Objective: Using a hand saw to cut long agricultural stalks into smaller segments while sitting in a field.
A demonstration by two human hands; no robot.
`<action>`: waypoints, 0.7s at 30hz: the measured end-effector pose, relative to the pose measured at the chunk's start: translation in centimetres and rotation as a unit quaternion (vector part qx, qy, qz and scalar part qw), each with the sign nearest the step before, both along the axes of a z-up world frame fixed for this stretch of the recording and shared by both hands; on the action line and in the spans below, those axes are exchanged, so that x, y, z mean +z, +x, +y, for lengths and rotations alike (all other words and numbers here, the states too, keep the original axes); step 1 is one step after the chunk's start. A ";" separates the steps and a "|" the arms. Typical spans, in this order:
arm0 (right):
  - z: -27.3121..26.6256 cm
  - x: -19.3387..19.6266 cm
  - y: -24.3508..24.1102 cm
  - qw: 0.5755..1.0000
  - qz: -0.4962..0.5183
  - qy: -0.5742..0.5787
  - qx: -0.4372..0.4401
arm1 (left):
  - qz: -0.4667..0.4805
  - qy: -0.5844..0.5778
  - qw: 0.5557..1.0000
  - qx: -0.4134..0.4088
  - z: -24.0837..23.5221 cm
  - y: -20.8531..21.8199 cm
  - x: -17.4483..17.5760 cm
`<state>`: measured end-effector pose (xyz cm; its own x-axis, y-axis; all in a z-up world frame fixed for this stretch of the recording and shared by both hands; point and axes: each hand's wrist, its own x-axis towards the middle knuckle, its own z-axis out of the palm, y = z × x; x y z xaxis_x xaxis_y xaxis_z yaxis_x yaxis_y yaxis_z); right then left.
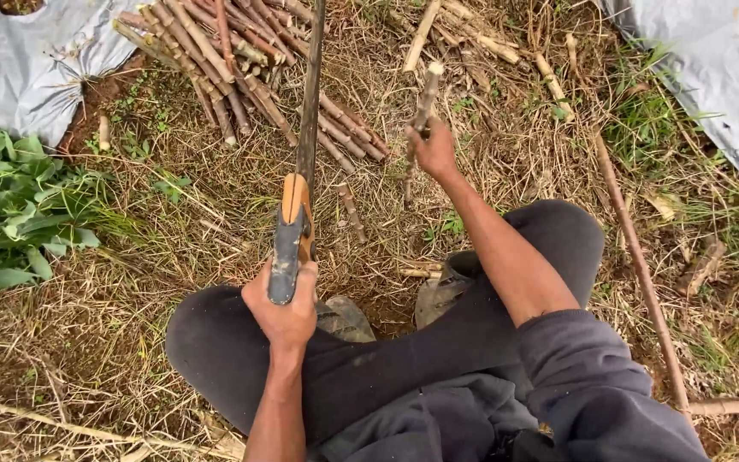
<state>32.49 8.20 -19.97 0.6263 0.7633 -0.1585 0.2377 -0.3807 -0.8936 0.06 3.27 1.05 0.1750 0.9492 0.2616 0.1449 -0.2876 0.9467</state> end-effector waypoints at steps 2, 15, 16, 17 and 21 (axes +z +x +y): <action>0.8 3.8 1.1 0.997 -0.002 0.066 -0.035 | 0.003 0.011 1.000 0.011 -0.1 0.1 -0.1; -3.4 12.5 3.9 0.832 0.457 0.292 -0.119 | -0.005 0.033 0.999 0.040 0.2 -0.2 -0.7; -3.5 11.2 3.7 0.835 0.454 0.290 -0.114 | -0.010 0.032 0.998 0.045 0.1 0.1 -0.3; -3.5 9.8 3.3 0.835 0.451 0.284 -0.136 | -0.001 0.035 0.998 0.046 0.0 0.3 0.1; -3.4 6.1 2.8 0.810 0.482 0.281 -0.182 | 0.007 0.037 0.998 0.054 -0.3 0.8 1.4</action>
